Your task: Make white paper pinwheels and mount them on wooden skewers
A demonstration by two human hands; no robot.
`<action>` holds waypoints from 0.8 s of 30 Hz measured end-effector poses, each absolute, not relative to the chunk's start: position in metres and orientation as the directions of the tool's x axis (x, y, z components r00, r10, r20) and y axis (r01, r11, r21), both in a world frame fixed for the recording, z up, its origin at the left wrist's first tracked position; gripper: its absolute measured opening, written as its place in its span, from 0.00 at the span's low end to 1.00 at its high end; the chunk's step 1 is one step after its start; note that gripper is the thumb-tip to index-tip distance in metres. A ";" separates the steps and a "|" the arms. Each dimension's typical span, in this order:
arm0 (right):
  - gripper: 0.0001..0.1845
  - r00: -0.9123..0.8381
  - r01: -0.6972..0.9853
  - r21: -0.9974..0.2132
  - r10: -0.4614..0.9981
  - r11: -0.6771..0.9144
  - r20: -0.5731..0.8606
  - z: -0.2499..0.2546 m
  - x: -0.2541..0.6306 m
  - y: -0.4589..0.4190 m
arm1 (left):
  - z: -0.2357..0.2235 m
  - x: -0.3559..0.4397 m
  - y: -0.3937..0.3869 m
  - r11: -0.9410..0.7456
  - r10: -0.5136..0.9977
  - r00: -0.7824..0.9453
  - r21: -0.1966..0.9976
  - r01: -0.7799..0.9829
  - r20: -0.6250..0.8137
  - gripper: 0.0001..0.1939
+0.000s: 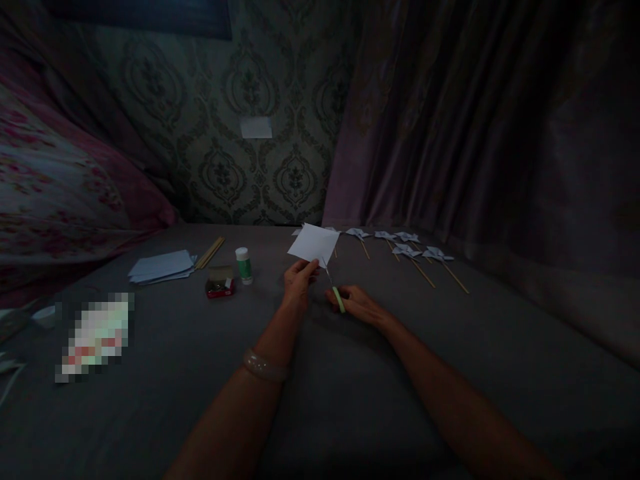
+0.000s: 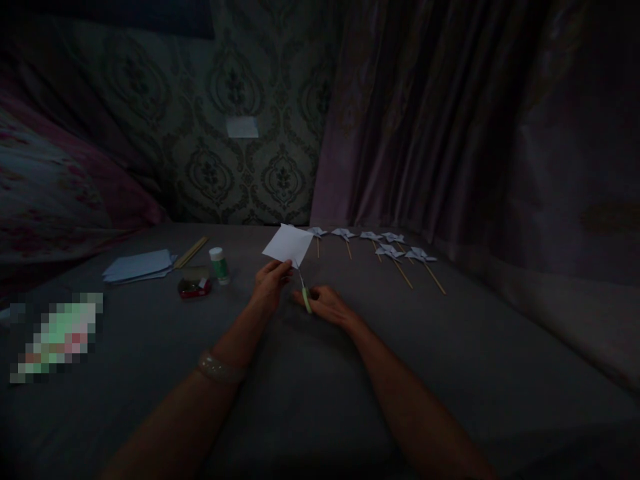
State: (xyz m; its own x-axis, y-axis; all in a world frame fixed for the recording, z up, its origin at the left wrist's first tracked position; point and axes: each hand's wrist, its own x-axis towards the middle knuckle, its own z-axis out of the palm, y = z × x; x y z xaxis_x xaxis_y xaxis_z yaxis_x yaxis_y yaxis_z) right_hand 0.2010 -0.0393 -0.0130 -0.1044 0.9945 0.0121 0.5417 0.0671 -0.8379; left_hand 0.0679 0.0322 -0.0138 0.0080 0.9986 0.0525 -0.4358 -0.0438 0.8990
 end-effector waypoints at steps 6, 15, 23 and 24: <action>0.24 -0.155 0.463 -0.881 0.988 0.095 0.025 -0.015 0.201 -0.038 | -0.014 0.070 0.031 -0.024 0.997 0.059 0.911 -0.412 0.053 0.14; 0.24 -0.179 0.438 -0.895 0.984 0.083 0.003 -0.010 0.202 -0.042 | -0.011 0.071 0.027 -0.007 0.997 0.062 0.889 -0.457 0.040 0.14; 0.25 -0.203 0.456 -0.884 0.979 0.103 0.010 -0.009 0.202 -0.043 | -0.008 0.069 0.023 -0.009 0.997 0.065 0.884 -0.467 0.045 0.11; 0.25 -0.204 0.458 -0.882 0.979 0.111 0.017 -0.009 0.203 -0.043 | -0.008 0.069 0.023 -0.011 0.996 0.069 0.882 -0.472 0.050 0.10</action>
